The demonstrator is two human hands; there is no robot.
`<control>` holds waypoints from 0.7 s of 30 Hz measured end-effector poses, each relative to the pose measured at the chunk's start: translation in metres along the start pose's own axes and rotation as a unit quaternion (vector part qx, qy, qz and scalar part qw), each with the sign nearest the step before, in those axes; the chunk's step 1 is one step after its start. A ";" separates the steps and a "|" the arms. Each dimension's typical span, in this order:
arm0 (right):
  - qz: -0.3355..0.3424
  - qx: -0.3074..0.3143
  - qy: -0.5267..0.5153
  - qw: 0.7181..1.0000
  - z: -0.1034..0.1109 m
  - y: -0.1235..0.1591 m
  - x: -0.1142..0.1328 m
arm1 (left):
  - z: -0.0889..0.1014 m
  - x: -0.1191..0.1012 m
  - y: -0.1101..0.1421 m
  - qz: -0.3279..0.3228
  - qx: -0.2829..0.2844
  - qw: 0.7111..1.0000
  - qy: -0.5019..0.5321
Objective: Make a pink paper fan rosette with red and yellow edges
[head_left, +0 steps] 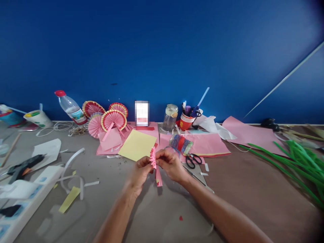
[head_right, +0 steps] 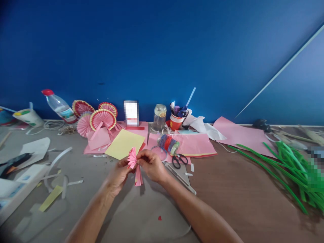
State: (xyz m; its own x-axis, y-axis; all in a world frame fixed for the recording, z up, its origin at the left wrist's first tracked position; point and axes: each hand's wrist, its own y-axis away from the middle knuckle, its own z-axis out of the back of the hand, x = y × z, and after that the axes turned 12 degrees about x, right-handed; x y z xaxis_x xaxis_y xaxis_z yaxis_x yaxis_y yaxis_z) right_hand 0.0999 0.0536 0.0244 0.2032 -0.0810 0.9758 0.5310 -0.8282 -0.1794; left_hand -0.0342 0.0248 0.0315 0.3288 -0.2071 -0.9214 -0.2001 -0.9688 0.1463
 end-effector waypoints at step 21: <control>0.104 0.074 0.134 0.983 0.009 0.004 0.004 | -0.009 -0.008 0.006 0.002 -0.032 0.999 0.037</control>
State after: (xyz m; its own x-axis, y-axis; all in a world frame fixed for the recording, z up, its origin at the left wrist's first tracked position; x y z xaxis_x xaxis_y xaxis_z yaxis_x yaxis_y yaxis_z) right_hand 0.1100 0.0552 0.0268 0.1072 -0.3993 0.9105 0.6194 -0.6896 -0.3753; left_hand -0.0301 0.0193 0.0427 0.3949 -0.2187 -0.8923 -0.1435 -0.9740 0.1752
